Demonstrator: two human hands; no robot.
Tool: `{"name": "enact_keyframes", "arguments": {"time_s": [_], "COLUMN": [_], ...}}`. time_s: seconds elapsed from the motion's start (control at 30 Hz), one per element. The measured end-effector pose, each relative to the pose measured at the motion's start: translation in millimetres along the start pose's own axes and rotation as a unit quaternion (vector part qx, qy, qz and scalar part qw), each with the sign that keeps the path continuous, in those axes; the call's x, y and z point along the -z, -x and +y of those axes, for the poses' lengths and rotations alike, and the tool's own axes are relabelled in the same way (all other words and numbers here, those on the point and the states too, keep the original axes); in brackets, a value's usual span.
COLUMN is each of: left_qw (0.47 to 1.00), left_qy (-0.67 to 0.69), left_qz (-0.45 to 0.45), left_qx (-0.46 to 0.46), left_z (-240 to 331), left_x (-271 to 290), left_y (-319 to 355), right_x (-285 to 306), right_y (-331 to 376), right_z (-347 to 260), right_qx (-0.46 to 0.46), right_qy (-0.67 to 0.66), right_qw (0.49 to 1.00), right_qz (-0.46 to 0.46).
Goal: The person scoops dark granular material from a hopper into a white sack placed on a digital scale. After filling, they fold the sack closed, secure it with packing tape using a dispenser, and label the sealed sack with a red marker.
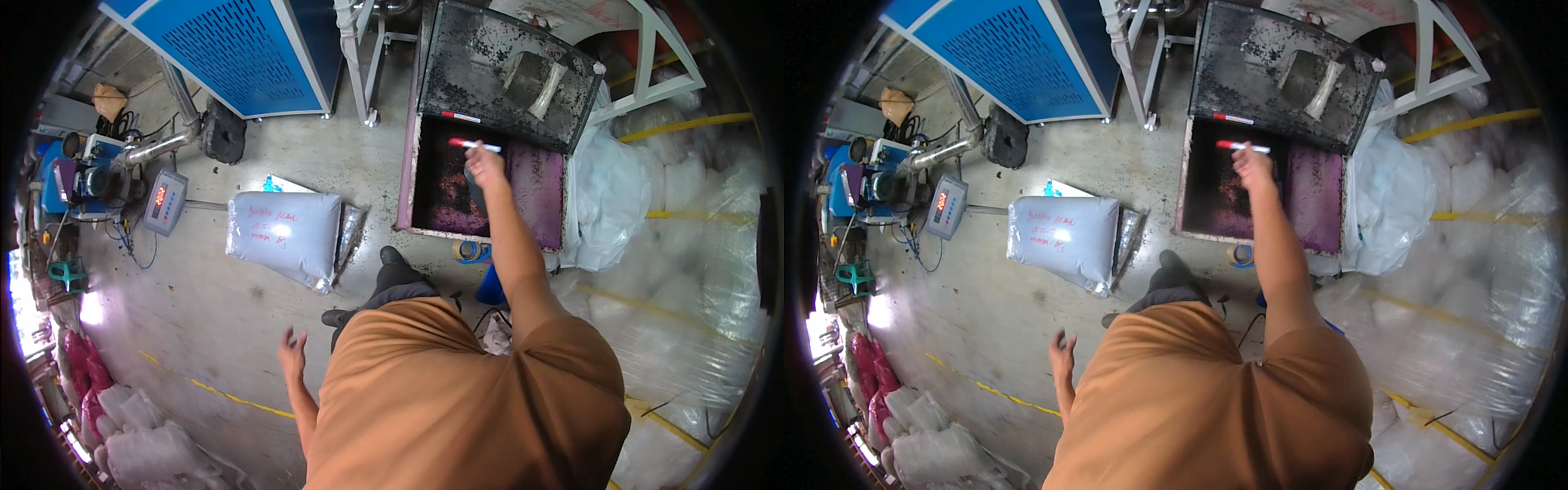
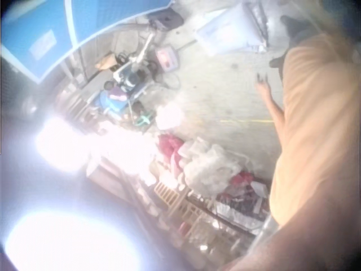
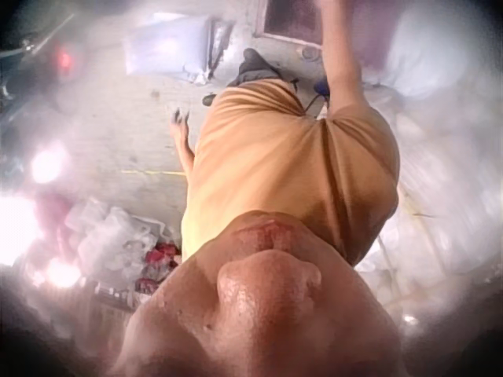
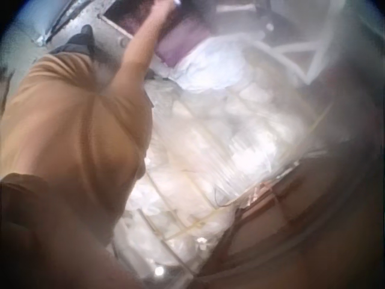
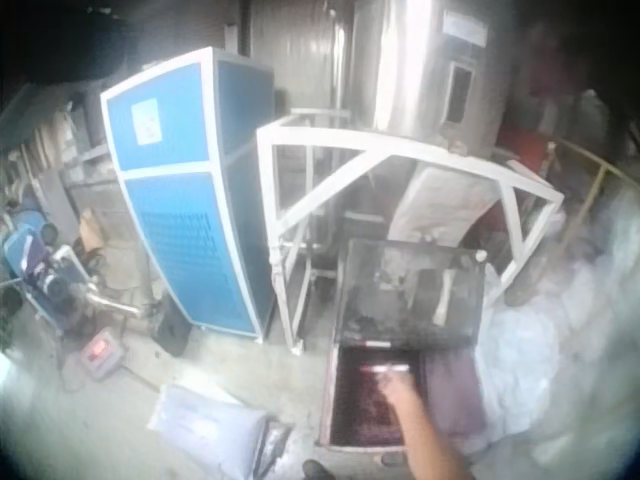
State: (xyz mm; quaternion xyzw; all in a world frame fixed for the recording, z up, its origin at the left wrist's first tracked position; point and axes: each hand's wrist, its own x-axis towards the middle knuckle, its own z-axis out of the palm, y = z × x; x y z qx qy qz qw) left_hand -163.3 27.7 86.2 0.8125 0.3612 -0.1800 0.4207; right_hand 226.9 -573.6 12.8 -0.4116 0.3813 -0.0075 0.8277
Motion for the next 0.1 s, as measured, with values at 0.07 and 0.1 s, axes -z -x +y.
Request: {"name": "enact_keyframes", "arguments": {"time_s": [0.07,0.1], "left_qw": [0.994,0.993], "left_qy": [0.063,0.071], "left_qz": [0.038,0.019], "left_qx": [0.085,0.087], "left_z": [-158,-158], "left_x": [14,-12], "left_y": [14,2], "right_x": [-1,38], "right_y": [-50,-85], "right_z": [-26,-58], "right_qx": [0.001,0.011], "right_qy": [-0.038,-0.042], "right_qw": [0.997,0.996], "right_qz": [0.064,0.083]}}
